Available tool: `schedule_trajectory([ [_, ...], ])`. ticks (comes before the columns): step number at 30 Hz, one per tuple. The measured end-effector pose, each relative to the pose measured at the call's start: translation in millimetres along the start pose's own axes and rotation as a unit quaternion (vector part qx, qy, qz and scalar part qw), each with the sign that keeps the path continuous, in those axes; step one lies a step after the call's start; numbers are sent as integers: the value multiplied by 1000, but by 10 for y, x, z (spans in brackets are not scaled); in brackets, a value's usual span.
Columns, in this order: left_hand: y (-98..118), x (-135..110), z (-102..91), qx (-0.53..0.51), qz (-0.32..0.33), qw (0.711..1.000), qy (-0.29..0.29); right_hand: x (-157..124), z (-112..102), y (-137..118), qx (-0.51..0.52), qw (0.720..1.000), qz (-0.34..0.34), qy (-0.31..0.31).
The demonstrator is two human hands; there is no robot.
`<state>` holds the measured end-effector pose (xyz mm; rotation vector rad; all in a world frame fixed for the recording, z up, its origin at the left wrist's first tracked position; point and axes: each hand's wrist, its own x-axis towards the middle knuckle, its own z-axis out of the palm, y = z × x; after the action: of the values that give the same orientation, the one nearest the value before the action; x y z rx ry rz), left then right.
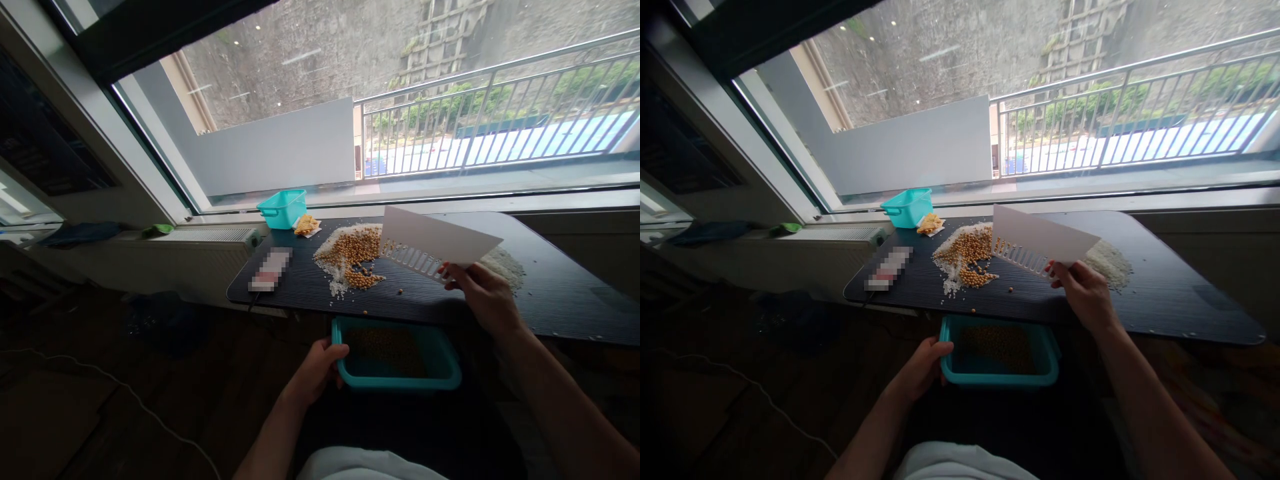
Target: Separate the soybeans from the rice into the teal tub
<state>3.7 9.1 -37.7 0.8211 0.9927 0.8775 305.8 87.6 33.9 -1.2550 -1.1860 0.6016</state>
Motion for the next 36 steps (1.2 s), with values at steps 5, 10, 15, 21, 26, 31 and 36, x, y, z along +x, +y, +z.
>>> schedule_trajectory([
  [5, -2, 2, 20, 3, 11, 1000, -7, -79, -89, -77, -3, 999, 30, 18],
  [10, -39, 41, -17, -2, 31, 1000, -6, -82, -60, -168, -39, 997, 25, -56],
  [15, -57, 85, -53, -5, 45, 999, 17, -31, 66, -138, -19, 990, 20, -137],
  [21, -55, 57, -75, 3, 44, 999, 23, 25, 266, -166, -76, 986, -2, -148],
  [26, -79, 60, -100, 2, 45, 999, 9, -53, 406, -219, -28, 992, -7, -123],
  [31, -79, 65, -95, -6, 45, 999, 19, -302, 653, -289, -32, 990, -14, -135],
  [36, -105, 69, -112, -14, 33, 999, 37, -451, 870, -401, -96, 977, -51, -184],
])
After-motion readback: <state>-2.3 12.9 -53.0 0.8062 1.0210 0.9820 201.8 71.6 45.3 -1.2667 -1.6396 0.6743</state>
